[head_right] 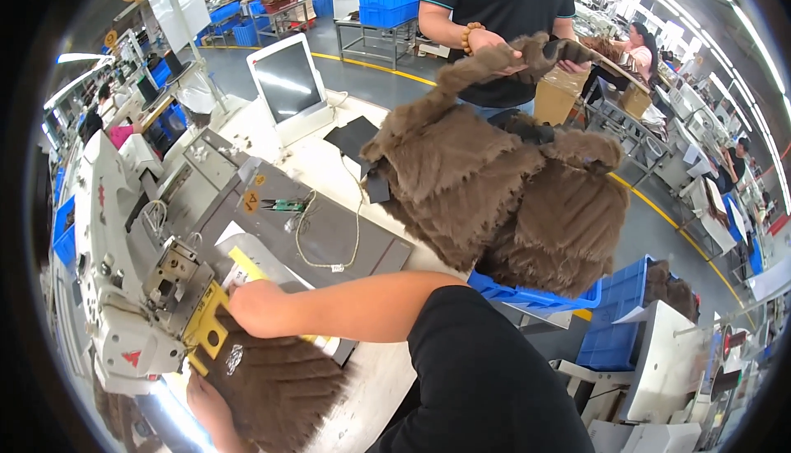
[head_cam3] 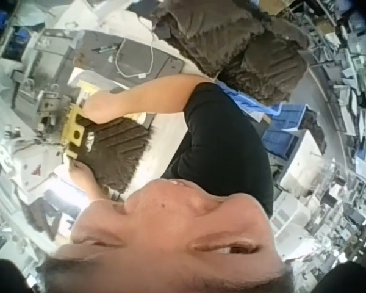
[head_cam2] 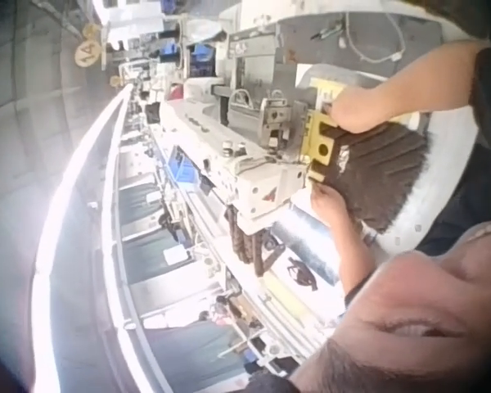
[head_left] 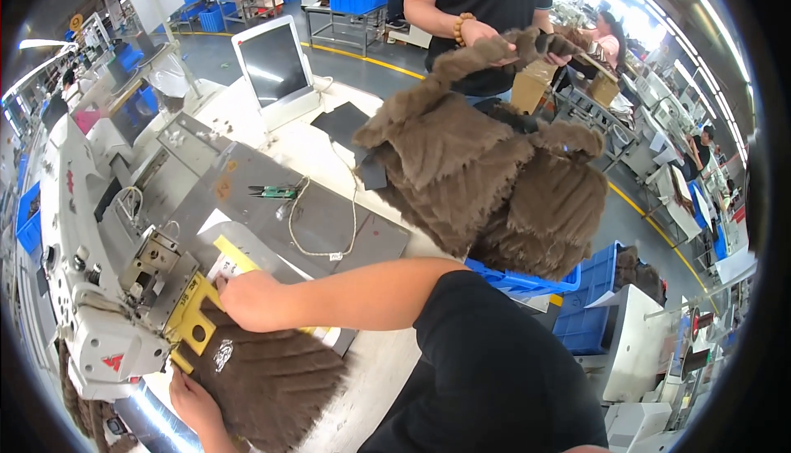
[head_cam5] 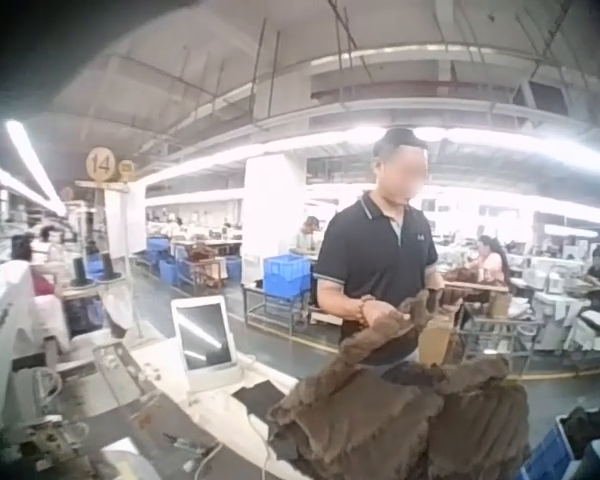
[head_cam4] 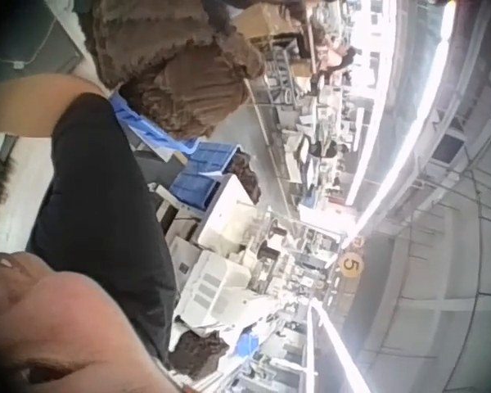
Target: The recorder uses an industrial sewing machine to assemble and sew components of fur-textured bags.
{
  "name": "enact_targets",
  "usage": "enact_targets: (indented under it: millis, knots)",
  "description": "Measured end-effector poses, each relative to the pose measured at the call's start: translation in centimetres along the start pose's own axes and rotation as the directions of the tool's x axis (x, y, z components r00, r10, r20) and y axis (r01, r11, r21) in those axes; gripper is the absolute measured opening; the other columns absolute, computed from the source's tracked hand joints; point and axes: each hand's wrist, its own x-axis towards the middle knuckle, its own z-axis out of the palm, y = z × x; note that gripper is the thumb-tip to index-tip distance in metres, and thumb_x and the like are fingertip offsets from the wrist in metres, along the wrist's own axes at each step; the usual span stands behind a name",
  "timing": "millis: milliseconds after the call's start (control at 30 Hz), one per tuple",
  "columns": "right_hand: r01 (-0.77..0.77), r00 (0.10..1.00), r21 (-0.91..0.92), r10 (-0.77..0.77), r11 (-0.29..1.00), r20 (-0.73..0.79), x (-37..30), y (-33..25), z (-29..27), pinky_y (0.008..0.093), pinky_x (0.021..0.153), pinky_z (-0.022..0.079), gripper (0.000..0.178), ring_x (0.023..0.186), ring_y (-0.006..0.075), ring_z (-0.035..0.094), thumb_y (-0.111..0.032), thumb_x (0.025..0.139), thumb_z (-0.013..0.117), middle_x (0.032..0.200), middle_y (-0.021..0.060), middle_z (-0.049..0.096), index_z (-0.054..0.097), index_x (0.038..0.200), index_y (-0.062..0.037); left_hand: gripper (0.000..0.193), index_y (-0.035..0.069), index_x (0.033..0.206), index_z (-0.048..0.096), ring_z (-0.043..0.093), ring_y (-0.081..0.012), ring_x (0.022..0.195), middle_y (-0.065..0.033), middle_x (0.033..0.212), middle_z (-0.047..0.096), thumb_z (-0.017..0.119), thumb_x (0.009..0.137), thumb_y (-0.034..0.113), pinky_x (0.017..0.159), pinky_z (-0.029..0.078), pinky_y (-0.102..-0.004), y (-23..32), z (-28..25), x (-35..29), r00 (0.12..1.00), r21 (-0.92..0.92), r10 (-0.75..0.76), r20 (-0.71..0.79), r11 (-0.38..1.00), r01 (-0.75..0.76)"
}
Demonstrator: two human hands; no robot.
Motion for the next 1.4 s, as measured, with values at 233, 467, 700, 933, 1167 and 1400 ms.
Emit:
enact_targets:
  millis: [233,467,700,933,1167,1400]
  knots:
    - [-0.03,0.998,0.033,0.028,0.999,0.047,-0.3,-0.1,-0.9,0.0471,0.065,0.057,0.062,0.075,0.0388,0.073,-0.007,0.085,0.054,0.084,0.0261,0.071,0.043,0.138,0.0229,0.037,-0.007,0.134,0.06,0.062,-0.042,0.104,-0.0243,0.112,0.068,0.05,0.102,0.008,0.092,0.049,-0.0476,1.2,-0.5,-0.3,0.999,-0.011,-0.041,0.022,0.999,0.041]
    - [-0.179,0.952,-0.12,0.203,0.977,0.23,-0.4,-1.6,-3.2,0.0537,0.069,0.055,0.067,0.079,0.0433,0.071,-0.023,0.092,0.051,0.084,0.0229,0.073,0.039,0.15,0.0081,0.035,-0.005,0.119,0.065,0.066,-0.0407,0.091,-0.0234,0.099,0.07,0.052,0.088,0.003,0.085,0.053,-0.0493,2.4,-0.8,0.3,0.996,0.009,0.089,-0.028,0.996,-0.089]
    - [-0.058,0.998,-0.217,0.063,0.974,0.014,-0.2,-0.4,-1.7,0.0592,0.07,0.052,0.054,0.078,0.0499,0.067,-0.019,0.092,0.056,0.083,0.0285,0.068,0.055,0.144,-0.0071,0.042,-0.011,0.13,0.051,0.069,-0.0399,0.09,-0.0242,0.098,0.068,0.049,0.092,0.007,0.079,0.056,-0.0474,2.3,-0.8,-0.2,0.995,-0.127,-0.054,0.079,0.99,0.064]
    - [0.023,1.0,-0.158,-0.021,0.987,0.015,-0.4,-0.3,-2.1,0.0517,0.074,0.051,0.051,0.084,0.0493,0.066,-0.013,0.095,0.054,0.088,0.0301,0.068,0.055,0.145,-0.0012,0.03,-0.002,0.118,0.059,0.066,-0.0401,0.097,-0.0219,0.104,0.065,0.052,0.1,0.02,0.085,0.053,-0.0485,0.2,-6.6,-0.5,0.953,-0.264,-0.088,0.289,0.95,0.168]
    - [-0.205,0.968,-0.157,0.224,0.966,0.117,-0.1,-4.4,-3.8,0.0483,0.085,0.053,0.052,0.098,0.0477,0.068,-0.008,0.092,0.053,0.106,0.0323,0.069,0.055,0.143,0.0018,0.023,0.008,0.105,0.071,0.067,-0.0336,0.102,-0.0175,0.105,0.065,0.064,0.083,0.011,0.088,0.055,-0.0447,-17.9,-12.4,-1.6,0.895,0.385,-0.435,-0.098,0.813,0.438]
    - [-0.147,0.985,-0.124,0.157,0.981,0.072,0.2,-2.9,-2.7,0.0508,0.081,0.052,0.049,0.091,0.0491,0.067,-0.011,0.093,0.055,0.095,0.0329,0.067,0.058,0.14,0.0017,0.035,0.021,0.119,0.072,0.061,-0.0324,0.116,-0.012,0.12,0.06,0.058,0.09,0.008,0.092,0.052,-0.0453,-31.9,-12.4,-2.1,0.801,0.511,-0.582,-0.141,0.65,0.563]
